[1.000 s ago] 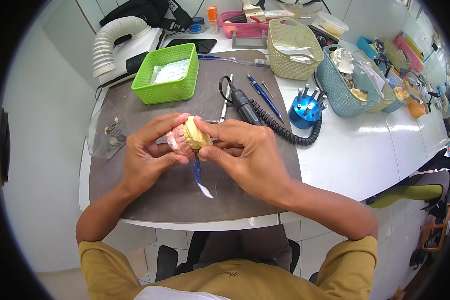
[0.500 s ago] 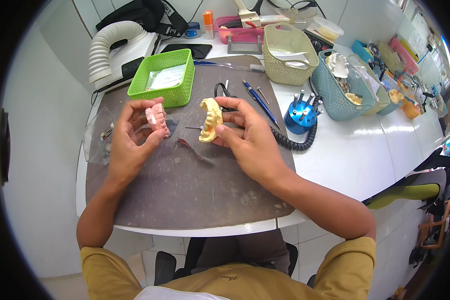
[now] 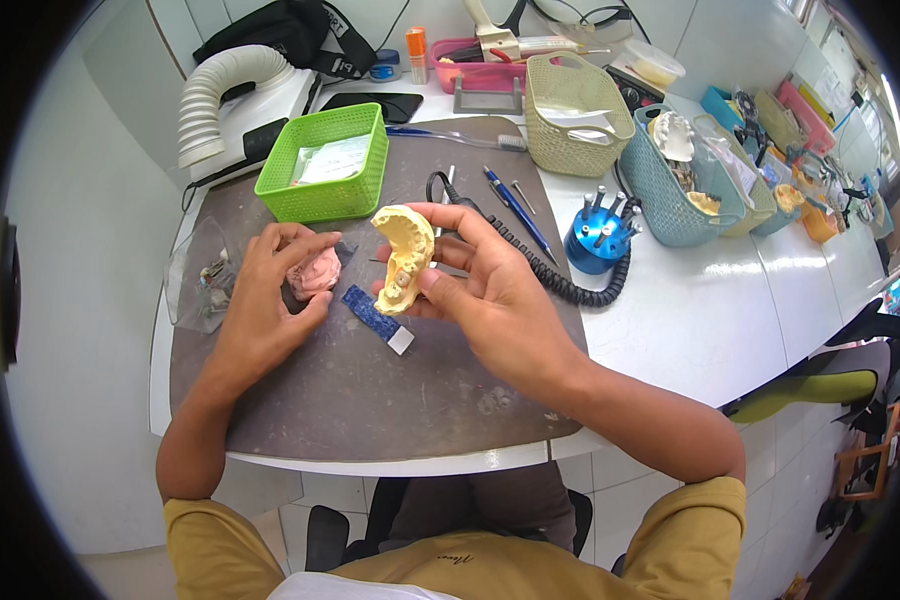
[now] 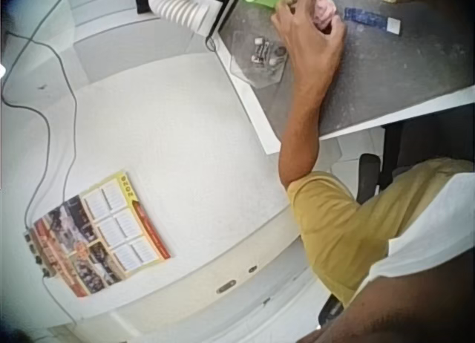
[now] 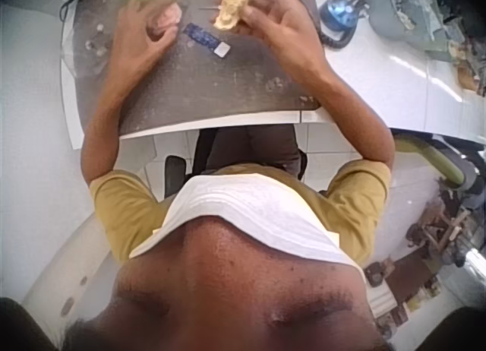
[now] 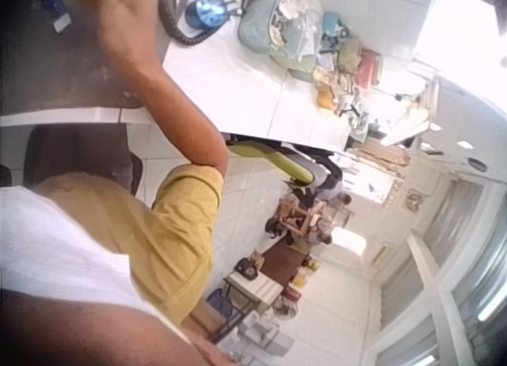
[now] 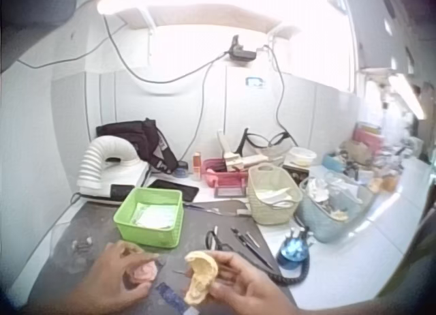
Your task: The person fits a dental prosthetic onto a plaster mold of a jaw, aligns the pieces by hand, and uses a handheld rotary grinding tool to refine the prosthetic before checking the fit again.
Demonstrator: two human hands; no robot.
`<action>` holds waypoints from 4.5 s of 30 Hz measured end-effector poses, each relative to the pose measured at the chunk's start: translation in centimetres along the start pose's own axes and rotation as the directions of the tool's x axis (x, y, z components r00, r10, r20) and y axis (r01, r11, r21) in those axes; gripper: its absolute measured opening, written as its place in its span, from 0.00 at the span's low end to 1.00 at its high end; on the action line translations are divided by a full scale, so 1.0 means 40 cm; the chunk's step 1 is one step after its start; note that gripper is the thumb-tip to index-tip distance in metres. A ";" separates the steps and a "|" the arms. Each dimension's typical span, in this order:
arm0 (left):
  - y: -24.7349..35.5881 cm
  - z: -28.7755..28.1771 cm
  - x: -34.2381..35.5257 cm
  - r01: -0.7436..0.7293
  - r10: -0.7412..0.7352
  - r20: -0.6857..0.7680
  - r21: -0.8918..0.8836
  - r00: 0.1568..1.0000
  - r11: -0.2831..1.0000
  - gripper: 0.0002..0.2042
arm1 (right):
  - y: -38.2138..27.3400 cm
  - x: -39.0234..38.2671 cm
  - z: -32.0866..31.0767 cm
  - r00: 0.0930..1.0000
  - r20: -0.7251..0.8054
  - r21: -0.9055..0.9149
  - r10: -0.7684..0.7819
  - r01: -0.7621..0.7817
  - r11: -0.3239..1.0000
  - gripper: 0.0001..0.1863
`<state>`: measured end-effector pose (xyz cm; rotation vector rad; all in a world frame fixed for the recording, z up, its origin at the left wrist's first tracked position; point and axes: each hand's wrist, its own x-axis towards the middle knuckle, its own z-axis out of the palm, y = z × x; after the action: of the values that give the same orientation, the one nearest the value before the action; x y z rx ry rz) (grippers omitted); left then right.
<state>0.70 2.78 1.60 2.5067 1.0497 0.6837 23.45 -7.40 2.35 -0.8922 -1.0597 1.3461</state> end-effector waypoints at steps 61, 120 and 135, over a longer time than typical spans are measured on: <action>0.236 0.146 -0.223 -0.116 -0.327 -0.191 -0.965 0.925 0.236 0.11 | -0.065 -0.067 -0.102 0.958 -0.284 -0.959 -0.042 -0.285 -0.001 0.25; 0.261 0.208 -0.245 -0.141 -0.337 -0.163 -0.986 0.927 0.091 0.08 | 0.158 -0.244 0.100 0.648 -0.016 -0.528 -0.761 0.641 0.557 0.14; 0.268 0.213 -0.251 -0.235 -0.389 -0.217 -0.972 0.896 0.001 0.05 | 0.179 -0.234 0.104 0.620 -0.099 -0.537 -0.779 0.626 0.566 0.18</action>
<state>5.35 -12.80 -3.37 0.9011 0.3758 1.3700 17.89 -16.69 -3.94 -0.8306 -1.2977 0.2249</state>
